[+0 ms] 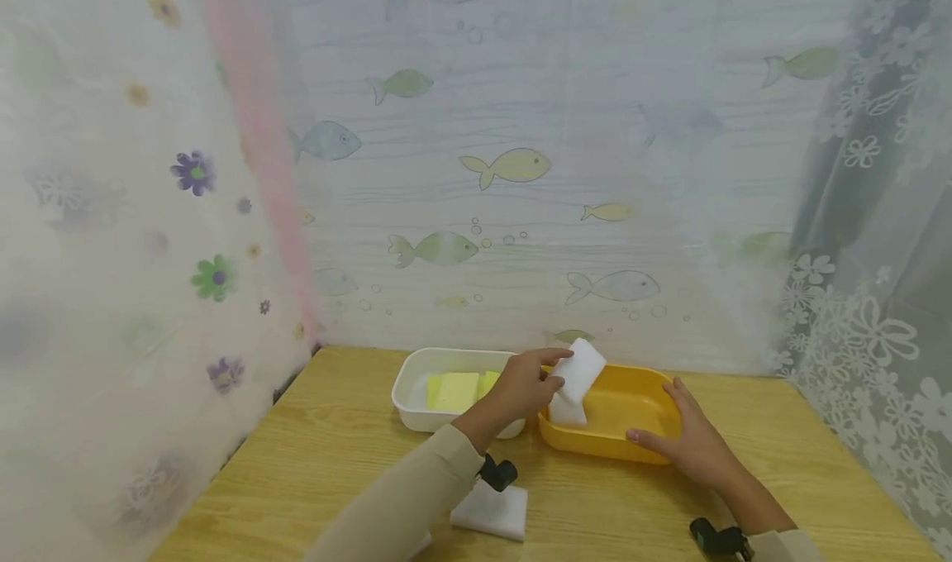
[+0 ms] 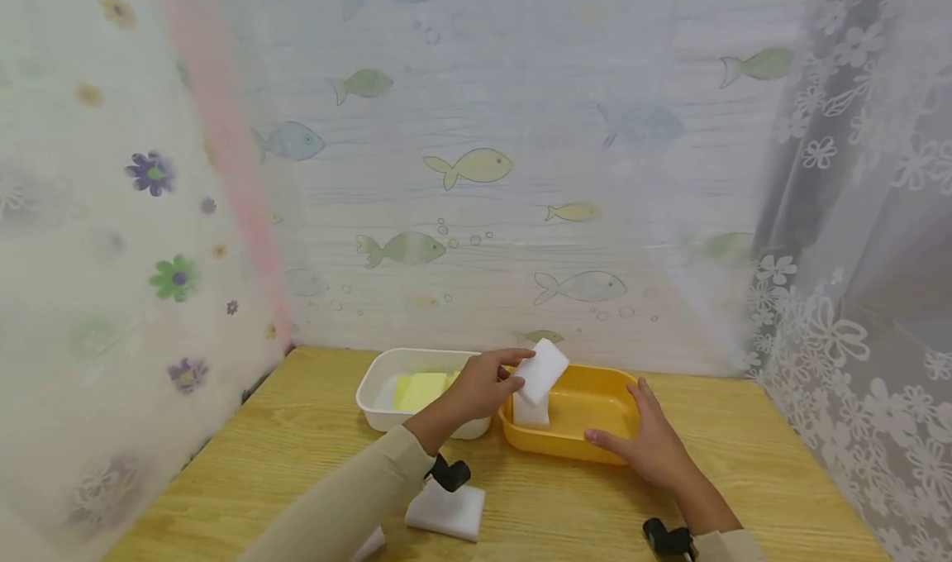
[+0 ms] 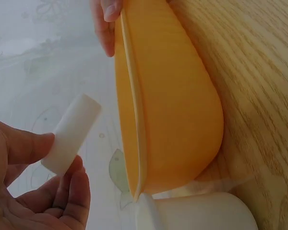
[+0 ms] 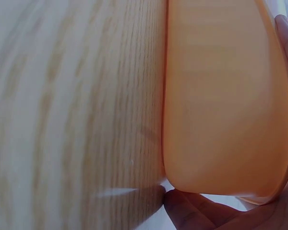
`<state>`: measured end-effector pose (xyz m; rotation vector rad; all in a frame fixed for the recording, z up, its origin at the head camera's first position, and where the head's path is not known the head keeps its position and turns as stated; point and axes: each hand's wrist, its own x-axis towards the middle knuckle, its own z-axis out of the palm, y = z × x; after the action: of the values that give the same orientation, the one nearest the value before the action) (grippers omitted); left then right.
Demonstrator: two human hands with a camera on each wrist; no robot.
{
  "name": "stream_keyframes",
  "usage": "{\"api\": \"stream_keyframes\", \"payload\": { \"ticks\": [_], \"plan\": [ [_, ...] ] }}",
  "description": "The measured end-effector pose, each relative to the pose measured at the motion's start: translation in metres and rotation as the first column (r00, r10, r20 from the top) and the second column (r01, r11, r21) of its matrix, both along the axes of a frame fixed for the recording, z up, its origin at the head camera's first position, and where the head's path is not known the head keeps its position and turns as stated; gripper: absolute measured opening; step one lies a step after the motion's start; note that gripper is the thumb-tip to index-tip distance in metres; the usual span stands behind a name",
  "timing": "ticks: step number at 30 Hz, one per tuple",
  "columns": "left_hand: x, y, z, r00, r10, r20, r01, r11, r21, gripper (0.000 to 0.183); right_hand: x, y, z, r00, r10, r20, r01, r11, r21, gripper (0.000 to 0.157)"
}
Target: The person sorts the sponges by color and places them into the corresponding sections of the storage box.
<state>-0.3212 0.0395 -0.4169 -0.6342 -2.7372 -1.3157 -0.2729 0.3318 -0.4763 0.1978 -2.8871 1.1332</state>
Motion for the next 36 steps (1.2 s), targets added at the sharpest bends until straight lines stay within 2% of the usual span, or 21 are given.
{"api": "stream_keyframes", "payload": {
  "ticks": [6,14,21,28,36],
  "plan": [
    [-0.002,0.012,-0.003,1.0,0.012,-0.003,-0.012,0.999,-0.03,0.044,0.0,0.001,-0.001,1.0,0.003,-0.006,-0.003,1.0,-0.011,0.117],
    [0.001,0.024,-0.005,0.999,0.022,0.036,-0.023,0.999,0.04,0.044,0.0,0.001,-0.001,1.0,0.002,-0.008,-0.002,1.0,-0.016,0.118],
    [-0.001,0.035,-0.012,1.0,0.01,0.016,-0.01,1.0,-0.018,0.043,0.0,0.002,-0.002,1.0,0.001,-0.01,-0.001,1.0,-0.017,0.117],
    [-0.003,0.043,-0.02,1.0,-0.028,0.0,0.028,0.998,-0.059,0.044,0.0,0.001,-0.003,1.0,0.01,-0.014,-0.01,1.0,-0.02,0.117],
    [-0.007,0.057,-0.023,0.999,-0.006,-0.042,-0.003,0.979,-0.205,0.049,0.0,0.001,-0.002,1.0,0.005,-0.011,-0.005,1.0,-0.004,0.117]
  ]
}}
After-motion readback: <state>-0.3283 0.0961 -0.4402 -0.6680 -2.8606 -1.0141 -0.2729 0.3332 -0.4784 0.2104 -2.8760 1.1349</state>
